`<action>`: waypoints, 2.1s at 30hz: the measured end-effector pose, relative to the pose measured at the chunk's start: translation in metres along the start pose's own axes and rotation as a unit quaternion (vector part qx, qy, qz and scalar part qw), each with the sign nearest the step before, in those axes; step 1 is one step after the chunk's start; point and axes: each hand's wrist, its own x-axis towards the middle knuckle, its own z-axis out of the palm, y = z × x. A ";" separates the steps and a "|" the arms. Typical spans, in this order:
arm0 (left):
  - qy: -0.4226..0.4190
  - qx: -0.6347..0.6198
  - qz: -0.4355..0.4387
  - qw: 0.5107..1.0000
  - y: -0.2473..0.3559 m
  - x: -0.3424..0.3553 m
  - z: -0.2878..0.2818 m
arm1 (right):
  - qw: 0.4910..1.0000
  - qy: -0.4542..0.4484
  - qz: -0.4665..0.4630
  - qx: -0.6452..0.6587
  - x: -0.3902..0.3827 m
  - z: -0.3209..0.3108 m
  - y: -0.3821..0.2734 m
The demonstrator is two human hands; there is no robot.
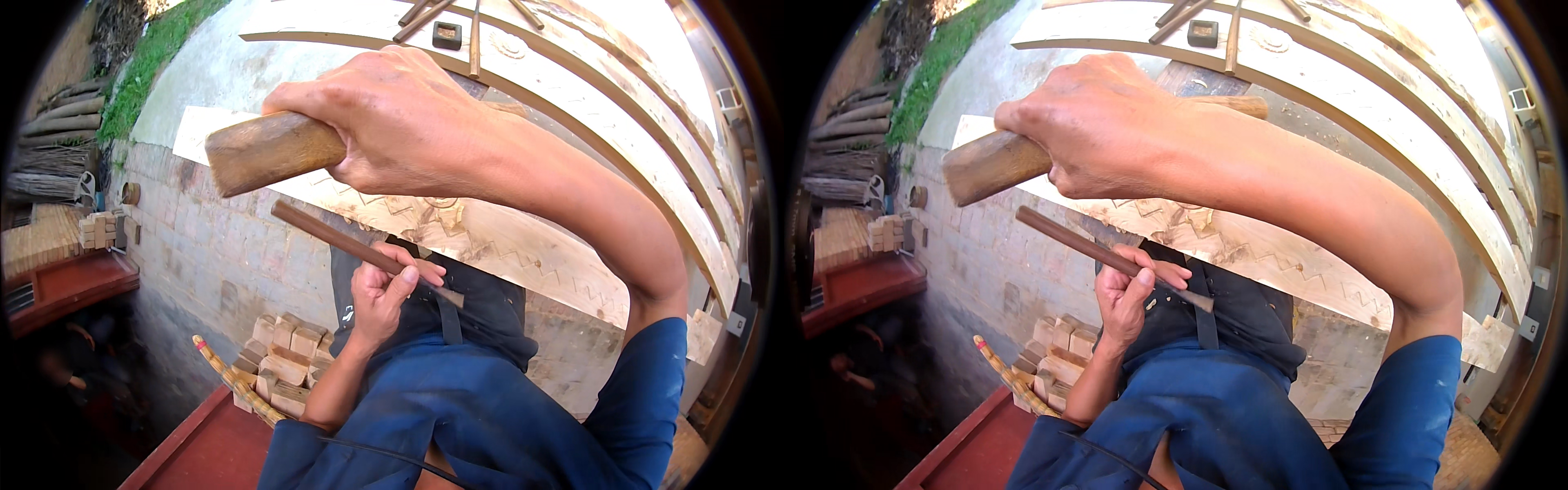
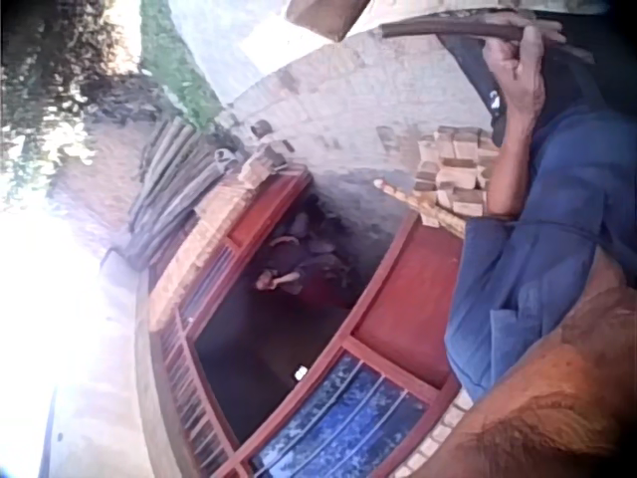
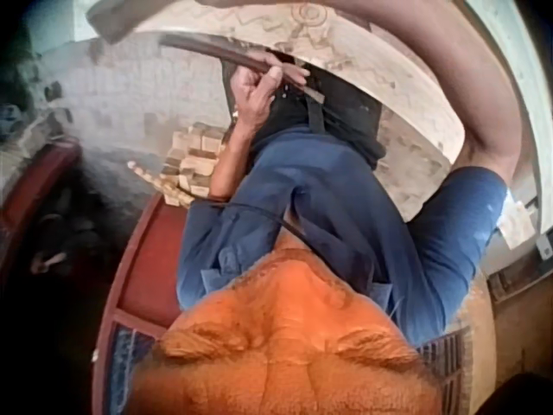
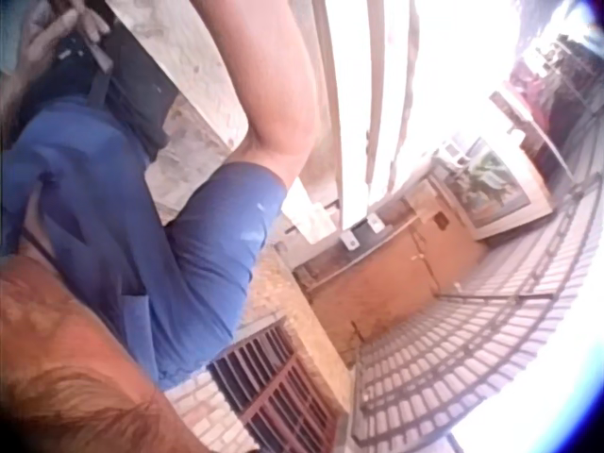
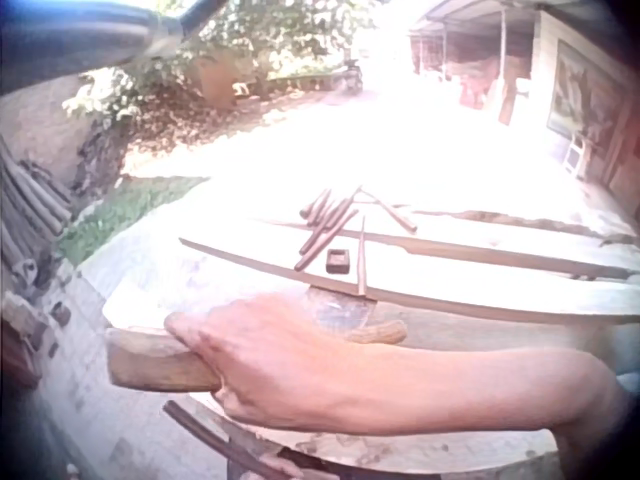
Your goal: The person carves a decorative spiral and zigzag pattern into a long wooden plank using a chisel and a wooden mallet. The person holds the chisel in the left hand and strikes it with the mallet in the right hand to remove wood shavings.
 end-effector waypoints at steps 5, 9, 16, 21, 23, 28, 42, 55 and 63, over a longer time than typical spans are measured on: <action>0.043 0.071 0.079 0.993 0.004 0.015 -0.009 | 0.997 0.010 0.081 -0.012 -0.029 -0.015 0.068; 0.036 0.202 0.073 0.976 0.011 0.036 -0.008 | 0.989 0.009 0.145 -0.026 -0.096 -0.032 0.135; -0.123 0.535 0.143 0.824 0.002 0.063 0.038 | 0.956 0.001 0.290 -0.039 -0.205 -0.057 0.184; -0.352 0.395 0.073 0.845 0.006 0.019 0.057 | 0.925 -0.001 0.380 0.009 -0.250 -0.061 0.196; -0.355 0.398 0.083 0.842 0.010 0.018 0.064 | 0.922 0.008 0.386 0.008 -0.250 -0.060 0.195; -0.260 0.465 0.264 0.804 -0.001 0.043 0.080 | 0.911 0.084 0.398 0.065 -0.263 -0.048 0.198; -0.287 0.428 0.299 0.803 -0.047 0.114 0.113 | 0.604 0.192 0.489 0.599 -0.315 -0.057 0.198; -0.282 0.443 0.274 0.806 -0.057 0.115 0.109 | 0.680 0.154 0.489 0.524 -0.308 -0.051 0.193; -0.270 0.428 0.276 0.817 -0.062 0.117 0.110 | 0.694 0.190 0.512 0.468 -0.303 -0.061 0.191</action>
